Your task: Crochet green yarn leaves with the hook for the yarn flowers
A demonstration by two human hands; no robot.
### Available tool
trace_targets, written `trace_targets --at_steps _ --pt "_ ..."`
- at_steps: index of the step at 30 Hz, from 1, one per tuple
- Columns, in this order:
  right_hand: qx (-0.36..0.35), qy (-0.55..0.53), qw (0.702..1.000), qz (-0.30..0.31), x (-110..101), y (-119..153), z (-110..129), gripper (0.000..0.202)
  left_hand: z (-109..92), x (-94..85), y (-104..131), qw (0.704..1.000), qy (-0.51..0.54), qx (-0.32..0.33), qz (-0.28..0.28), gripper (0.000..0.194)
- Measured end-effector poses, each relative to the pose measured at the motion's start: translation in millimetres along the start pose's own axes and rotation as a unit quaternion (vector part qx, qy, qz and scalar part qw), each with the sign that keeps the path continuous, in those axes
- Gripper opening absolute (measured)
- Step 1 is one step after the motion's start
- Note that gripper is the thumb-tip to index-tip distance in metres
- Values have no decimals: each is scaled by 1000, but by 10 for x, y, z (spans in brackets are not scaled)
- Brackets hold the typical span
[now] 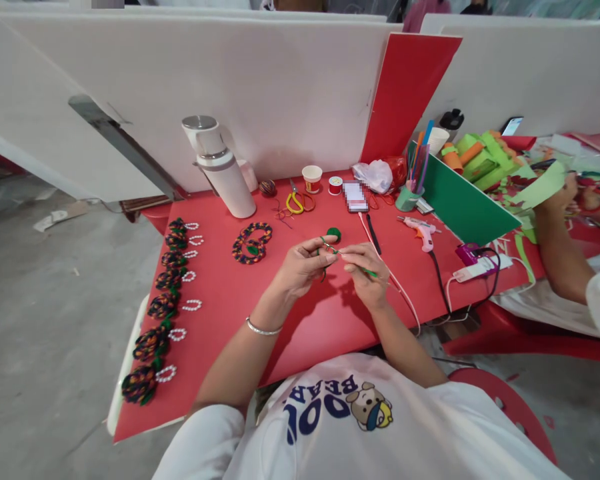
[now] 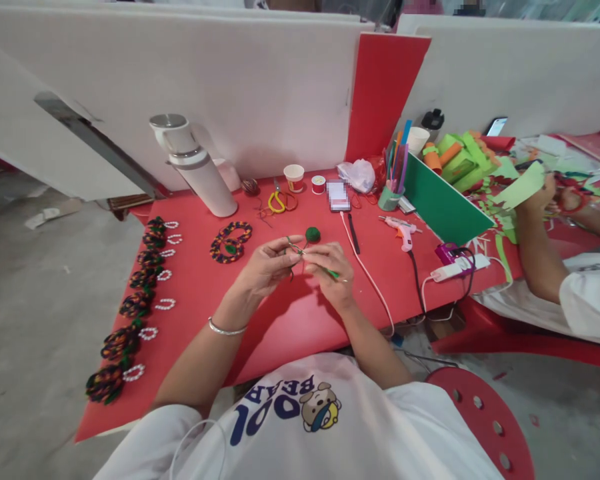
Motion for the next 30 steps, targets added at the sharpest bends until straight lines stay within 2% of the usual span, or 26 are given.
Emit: trace_targets --at_steps 3,7,10,13,15,17,19,21,23,25,27,30 --pt "20 -70 996 46 -87 -77 -94 16 -29 -23 0 999 -22 -26 12 51" --pt "26 -86 990 108 -205 -173 -152 12 -40 -46 -5 998 -44 -44 19 49" --pt "53 -87 985 137 -287 -247 -175 13 -46 -65 -5 997 -60 -48 27 47" --pt "97 -134 974 156 -277 -261 -219 14 -30 -68 0 994 -80 -54 44 46" --pt "142 -200 959 144 -203 -208 -279 20 -17 -54 0 993 -94 -48 58 48" --pt "199 -254 941 105 -99 -105 -353 29 -19 -33 -5 992 -108 -18 60 52" --pt "235 -242 940 56 -10 11 -385 31 -39 -16 -9 991 -119 38 38 56" --pt "220 -145 964 25 36 88 -323 25 -54 0 -1 987 -126 99 0 59" --pt "157 -22 987 -4 33 109 -177 18 -40 27 18 981 -133 139 -33 61" --pt "80 76 993 -35 19 108 -9 14 -12 53 36 978 -125 156 -53 65" --pt "22 126 990 -62 12 105 109 14 26 70 39 984 -91 141 -52 68" --pt "-16 108 991 -76 8 86 140 14 79 74 24 998 -26 57 -16 68"
Point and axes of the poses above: each hand's wrist, its own y-axis away from the middle knuckle, its own x-axis out of the palm, z = x × y, the point moved 6 cm from there along -y, towards the middle knuckle, and after that the axes turned 8 degrees about y, right-handed, at the moved point
